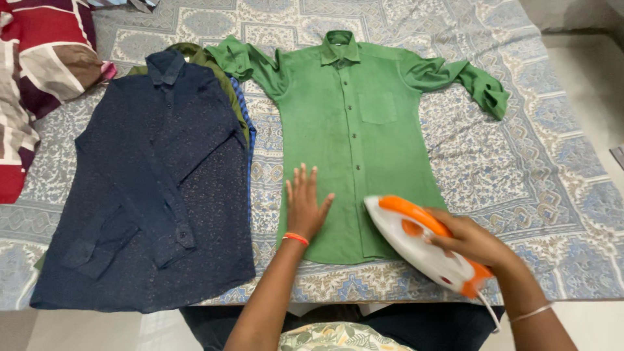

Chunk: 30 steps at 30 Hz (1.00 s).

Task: The person irons two shirts on a bed. They first smooth and iron a dark blue patterned shirt, then fold it. Next, they unfold and iron a green shirt, smoothing the front and back before folding it.

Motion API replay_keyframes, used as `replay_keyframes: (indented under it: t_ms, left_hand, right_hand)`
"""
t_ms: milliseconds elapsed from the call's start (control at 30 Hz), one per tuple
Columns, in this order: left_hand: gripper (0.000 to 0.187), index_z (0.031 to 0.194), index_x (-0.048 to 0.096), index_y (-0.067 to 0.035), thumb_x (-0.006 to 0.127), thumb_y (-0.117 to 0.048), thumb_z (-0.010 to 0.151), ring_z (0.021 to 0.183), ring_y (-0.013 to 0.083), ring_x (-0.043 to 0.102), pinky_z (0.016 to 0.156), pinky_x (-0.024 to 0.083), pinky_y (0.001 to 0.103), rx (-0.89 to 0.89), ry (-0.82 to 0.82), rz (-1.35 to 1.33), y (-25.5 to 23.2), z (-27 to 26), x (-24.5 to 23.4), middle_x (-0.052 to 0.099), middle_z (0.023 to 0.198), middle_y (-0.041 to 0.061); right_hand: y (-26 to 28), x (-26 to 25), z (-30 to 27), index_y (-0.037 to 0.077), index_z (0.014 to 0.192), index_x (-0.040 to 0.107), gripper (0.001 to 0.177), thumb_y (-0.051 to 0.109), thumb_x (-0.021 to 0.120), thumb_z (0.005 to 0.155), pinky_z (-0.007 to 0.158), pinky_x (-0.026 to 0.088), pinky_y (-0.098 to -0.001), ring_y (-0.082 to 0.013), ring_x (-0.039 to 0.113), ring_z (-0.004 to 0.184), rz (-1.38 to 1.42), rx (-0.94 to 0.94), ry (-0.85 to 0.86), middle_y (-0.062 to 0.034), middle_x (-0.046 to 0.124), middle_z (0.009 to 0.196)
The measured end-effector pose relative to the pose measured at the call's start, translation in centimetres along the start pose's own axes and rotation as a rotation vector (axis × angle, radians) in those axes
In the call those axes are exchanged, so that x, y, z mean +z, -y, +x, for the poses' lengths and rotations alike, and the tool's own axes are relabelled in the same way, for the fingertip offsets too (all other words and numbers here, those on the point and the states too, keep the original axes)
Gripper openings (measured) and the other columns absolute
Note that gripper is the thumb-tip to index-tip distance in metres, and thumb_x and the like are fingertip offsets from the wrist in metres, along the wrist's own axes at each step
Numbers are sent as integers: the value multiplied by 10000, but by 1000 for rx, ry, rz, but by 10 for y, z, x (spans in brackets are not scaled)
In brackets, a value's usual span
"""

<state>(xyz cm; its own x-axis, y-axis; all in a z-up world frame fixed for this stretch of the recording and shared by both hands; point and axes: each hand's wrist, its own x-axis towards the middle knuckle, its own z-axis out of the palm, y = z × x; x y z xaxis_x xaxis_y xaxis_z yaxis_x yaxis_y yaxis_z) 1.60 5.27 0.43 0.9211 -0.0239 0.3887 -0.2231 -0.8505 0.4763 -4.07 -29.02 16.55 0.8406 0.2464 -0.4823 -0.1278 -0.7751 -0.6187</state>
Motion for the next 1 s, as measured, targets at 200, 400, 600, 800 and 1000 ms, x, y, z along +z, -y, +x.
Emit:
replay_keyframes:
  t_ms: [200, 400, 600, 800, 1000]
  left_hand:
    - [752, 1547, 319, 41, 532, -425, 996, 1550, 372, 210, 1262, 111, 505, -185, 32, 134, 13, -5, 3, 307, 1630, 228]
    - [707, 1534, 350, 19, 598, -310, 960, 1532, 388, 235, 1254, 151, 509, -140, 3, 53, 5, -7, -10, 326, 1616, 235]
    - [738, 1551, 358, 0, 634, -274, 924, 1536, 380, 272, 1252, 188, 507, 27, 48, 46, -5, -7, -18, 338, 1630, 237]
    - [783, 1525, 354, 45, 670, -315, 905, 1510, 413, 294, 1236, 221, 516, 16, 106, -25, -9, -3, -26, 345, 1600, 273]
    - [817, 1532, 342, 69, 683, -341, 913, 1511, 421, 298, 1231, 227, 520, -13, 173, -66, -9, -5, -25, 351, 1595, 287]
  right_hand:
    - [51, 65, 102, 97, 1505, 438, 625, 268, 674, 952, 890, 534, -372, -177, 661, 987, 225, -307, -345, -111, 694, 1137]
    - [106, 106, 213, 65, 1526, 327, 679, 251, 630, 948, 625, 593, -432, -310, 737, 681, 257, -128, -425, -210, 732, 890]
    - [95, 94, 333, -55, 1363, 417, 554, 288, 651, 996, 663, 555, -570, -491, 681, 778, -60, -214, -743, -327, 703, 880]
    - [126, 44, 418, -21, 1241, 505, 435, 312, 632, 992, 684, 556, -560, -452, 709, 753, -17, -155, -637, -297, 712, 873]
    - [168, -8, 511, -49, 1148, 534, 383, 261, 671, 969, 627, 574, -518, -411, 713, 681, -1, -252, -694, -291, 707, 876]
